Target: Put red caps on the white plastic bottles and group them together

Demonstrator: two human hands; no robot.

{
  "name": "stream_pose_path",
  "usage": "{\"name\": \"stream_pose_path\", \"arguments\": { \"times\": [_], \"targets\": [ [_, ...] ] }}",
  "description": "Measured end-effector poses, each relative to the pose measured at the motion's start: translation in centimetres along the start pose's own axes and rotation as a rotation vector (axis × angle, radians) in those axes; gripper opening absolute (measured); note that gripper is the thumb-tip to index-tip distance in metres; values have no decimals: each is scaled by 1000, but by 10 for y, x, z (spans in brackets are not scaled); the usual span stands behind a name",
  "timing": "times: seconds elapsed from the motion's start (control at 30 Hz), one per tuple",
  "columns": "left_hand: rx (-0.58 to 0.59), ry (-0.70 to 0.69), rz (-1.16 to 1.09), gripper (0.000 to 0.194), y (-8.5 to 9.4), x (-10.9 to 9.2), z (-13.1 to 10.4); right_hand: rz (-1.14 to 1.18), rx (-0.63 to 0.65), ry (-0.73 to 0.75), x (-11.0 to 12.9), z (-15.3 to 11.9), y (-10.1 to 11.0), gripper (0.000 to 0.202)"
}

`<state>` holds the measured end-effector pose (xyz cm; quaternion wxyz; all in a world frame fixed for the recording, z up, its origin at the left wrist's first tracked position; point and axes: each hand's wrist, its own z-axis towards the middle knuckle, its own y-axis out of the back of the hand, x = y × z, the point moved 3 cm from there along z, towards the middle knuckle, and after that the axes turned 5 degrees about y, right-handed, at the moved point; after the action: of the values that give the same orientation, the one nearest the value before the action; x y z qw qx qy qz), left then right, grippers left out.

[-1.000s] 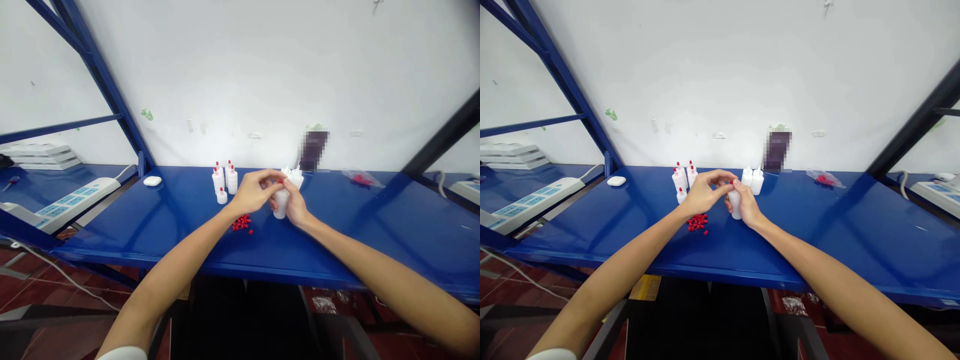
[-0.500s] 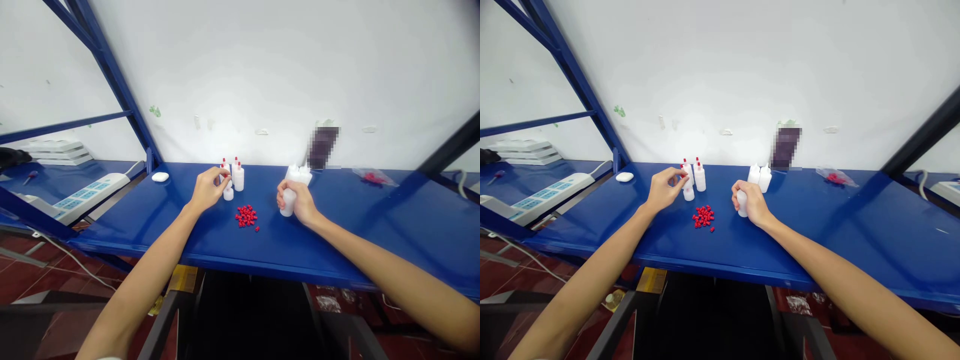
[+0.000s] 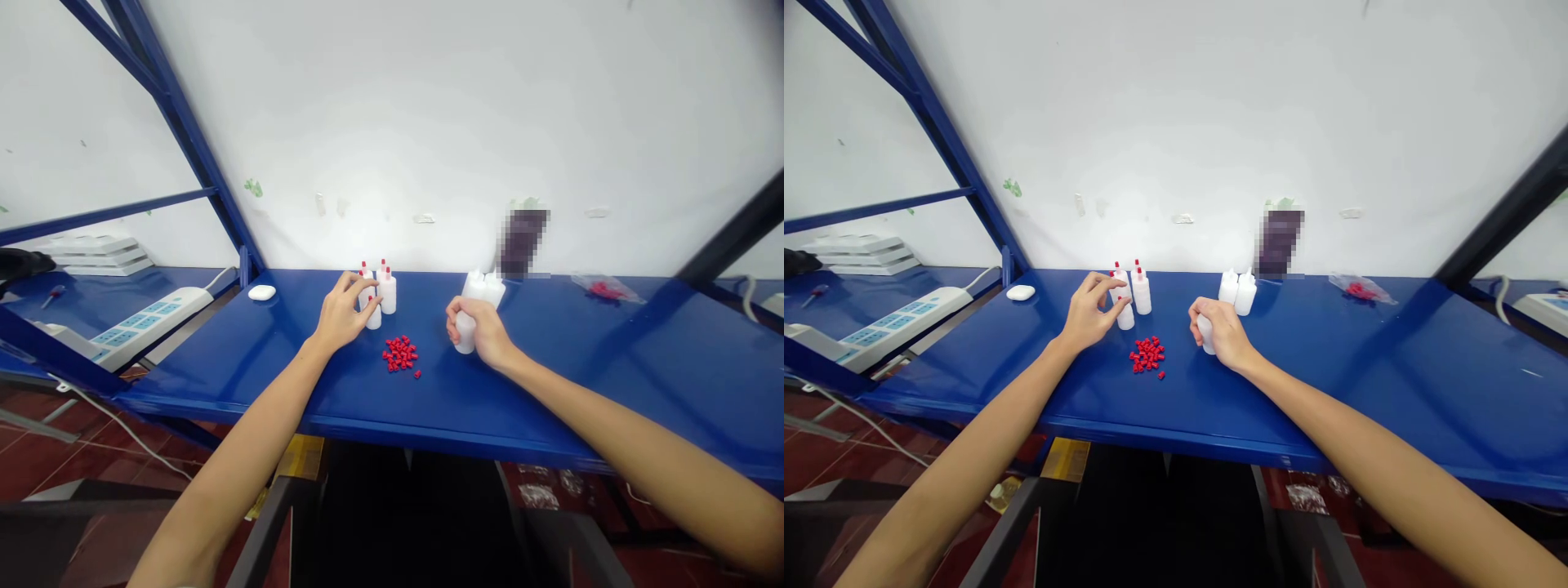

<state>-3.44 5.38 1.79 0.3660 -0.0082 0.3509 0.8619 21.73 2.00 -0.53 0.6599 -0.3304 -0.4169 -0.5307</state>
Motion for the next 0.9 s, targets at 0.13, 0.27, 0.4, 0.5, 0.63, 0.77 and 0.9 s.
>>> {"name": "stream_pose_path", "arguments": {
  "times": [0.13, 0.27, 0.4, 0.5, 0.63, 0.77, 0.9],
  "targets": [
    [151, -170, 26, 24, -5, -24, -6, -46, 11, 9, 6, -1, -2, 38],
    [468, -315, 129, 32, -18, -43, -13, -167, 90, 32, 13, -1, -7, 42],
    [622, -303, 195, 37, -21, -46, -12, -188, 77, 12, 12, 0, -8, 50],
    [684, -276, 222, 36, -21, -44, -11, -152, 41, -22, 8, 1, -7, 54],
    [720, -262, 229, 36, -22, -44, -10, -162, 26, -33, 5, 1, -5, 57],
    [739, -251, 205, 36, -25, -43, -11, -194, 71, -10, 5, 2, -6, 56],
    [727, -250, 184, 34, -30, -42, -11, -210, 78, 12, 3, 2, -7, 53]
  ]
}}
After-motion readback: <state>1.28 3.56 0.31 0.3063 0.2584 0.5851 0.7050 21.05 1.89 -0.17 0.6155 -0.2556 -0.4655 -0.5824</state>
